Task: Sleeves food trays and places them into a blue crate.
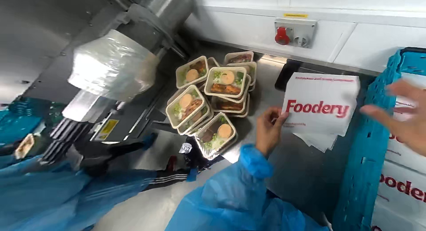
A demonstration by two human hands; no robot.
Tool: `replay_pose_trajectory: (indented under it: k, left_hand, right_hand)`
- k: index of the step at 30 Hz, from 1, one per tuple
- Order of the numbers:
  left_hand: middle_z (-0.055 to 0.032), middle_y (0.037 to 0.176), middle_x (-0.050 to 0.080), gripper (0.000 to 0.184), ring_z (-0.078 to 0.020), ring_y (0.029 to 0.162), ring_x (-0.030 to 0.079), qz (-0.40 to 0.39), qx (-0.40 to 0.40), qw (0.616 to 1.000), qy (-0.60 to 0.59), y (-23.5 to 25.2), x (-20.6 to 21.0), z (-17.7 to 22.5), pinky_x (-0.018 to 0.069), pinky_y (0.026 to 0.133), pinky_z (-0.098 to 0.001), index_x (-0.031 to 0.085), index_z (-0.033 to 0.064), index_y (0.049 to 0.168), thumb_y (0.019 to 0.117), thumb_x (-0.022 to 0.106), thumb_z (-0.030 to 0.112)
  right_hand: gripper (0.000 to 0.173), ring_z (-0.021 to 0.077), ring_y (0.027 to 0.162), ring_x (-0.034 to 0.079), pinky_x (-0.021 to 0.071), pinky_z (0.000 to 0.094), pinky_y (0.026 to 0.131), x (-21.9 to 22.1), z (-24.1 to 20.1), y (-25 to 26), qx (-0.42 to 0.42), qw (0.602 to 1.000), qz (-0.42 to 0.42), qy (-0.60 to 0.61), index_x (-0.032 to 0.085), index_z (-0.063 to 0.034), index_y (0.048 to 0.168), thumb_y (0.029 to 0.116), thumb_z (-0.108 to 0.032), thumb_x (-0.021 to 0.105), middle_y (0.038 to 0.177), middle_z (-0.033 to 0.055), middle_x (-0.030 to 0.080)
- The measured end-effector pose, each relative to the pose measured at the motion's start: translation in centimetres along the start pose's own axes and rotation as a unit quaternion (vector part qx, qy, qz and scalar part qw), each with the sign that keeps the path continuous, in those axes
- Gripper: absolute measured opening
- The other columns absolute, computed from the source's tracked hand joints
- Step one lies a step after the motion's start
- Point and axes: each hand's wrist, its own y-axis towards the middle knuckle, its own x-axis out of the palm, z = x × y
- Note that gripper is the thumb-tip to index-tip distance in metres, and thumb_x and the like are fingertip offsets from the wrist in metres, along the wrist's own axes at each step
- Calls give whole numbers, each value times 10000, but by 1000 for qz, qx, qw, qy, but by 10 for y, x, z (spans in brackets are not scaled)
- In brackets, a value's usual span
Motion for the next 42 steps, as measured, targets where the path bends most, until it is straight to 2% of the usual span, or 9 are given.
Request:
replay_pose_trajectory:
  k: [3,9,14,24,28,32,35,38,42]
  left_hand:
    - [-48,930,674,123,-119,799,671,17,-6,1000,-22,-51,-38,-1,600,725,-303,654,35,1085,972,663,83]
    - [-68,873,700,178,-160,827,697,59,-35,993,-99,-116,-127,-36,616,793,-340,682,3,993,848,784,29]
    - [-118,922,731,147,-180,866,723,-34,-122,967,-222,-164,-211,-49,616,840,-354,688,-55,1033,913,705,29]
    - [-163,1168,645,275,-194,1037,645,-121,-59,987,84,-218,-303,-94,558,904,-354,740,-10,938,986,636,240]
    - [-220,1344,610,432,-414,1310,527,-248,-67,888,382,-224,-321,-51,409,1088,-599,749,6,1054,1013,601,410]
    - [-268,1371,586,723,-452,1296,549,-32,220,826,517,-227,-318,1,372,1081,-698,645,20,1314,805,812,505]
    - [-216,1565,440,1053,-362,1460,419,-169,313,795,491,-205,-287,13,317,1191,-596,421,27,1543,775,748,668]
    - [-168,1316,663,844,-294,1124,692,-266,267,809,451,-194,-260,5,577,933,-454,520,-11,1453,799,852,406]
    - [-156,950,739,247,-305,793,734,-409,149,827,356,-197,-234,7,599,709,-493,675,-4,1202,998,628,126]
  right_hand:
    - [545,382,844,688,538,643,719,57,-49,-20,8,999,-5,44,612,-51,1245,857,-368,827,983,187,699]
    - [687,418,868,658,521,645,730,134,-124,-59,-14,998,55,1,551,4,1274,779,-319,903,1025,233,653]
    - [361,241,701,686,589,478,655,178,-172,-111,92,991,-25,91,657,-52,1019,791,-205,892,805,97,699]
    - [214,170,901,724,611,329,825,229,-197,-187,145,863,-335,348,685,-70,1116,907,-109,663,990,76,742]
    - [338,203,907,725,619,378,823,254,-206,-219,225,851,-284,380,545,-38,1302,971,-24,613,1034,103,723]
    - [327,196,917,730,624,374,828,262,-216,-238,229,842,-246,422,575,-57,1292,969,-63,625,1051,96,734]
    - [338,162,909,731,624,332,830,254,-228,-251,193,848,-247,427,615,-73,1229,895,-36,657,1022,65,745]
    - [158,97,782,715,605,257,710,240,-210,-249,75,912,-235,328,725,-107,1030,874,-109,701,885,8,753]
    - [98,-7,673,669,570,188,600,231,-178,-256,-20,969,-133,208,765,-198,874,850,-290,742,766,-93,729]
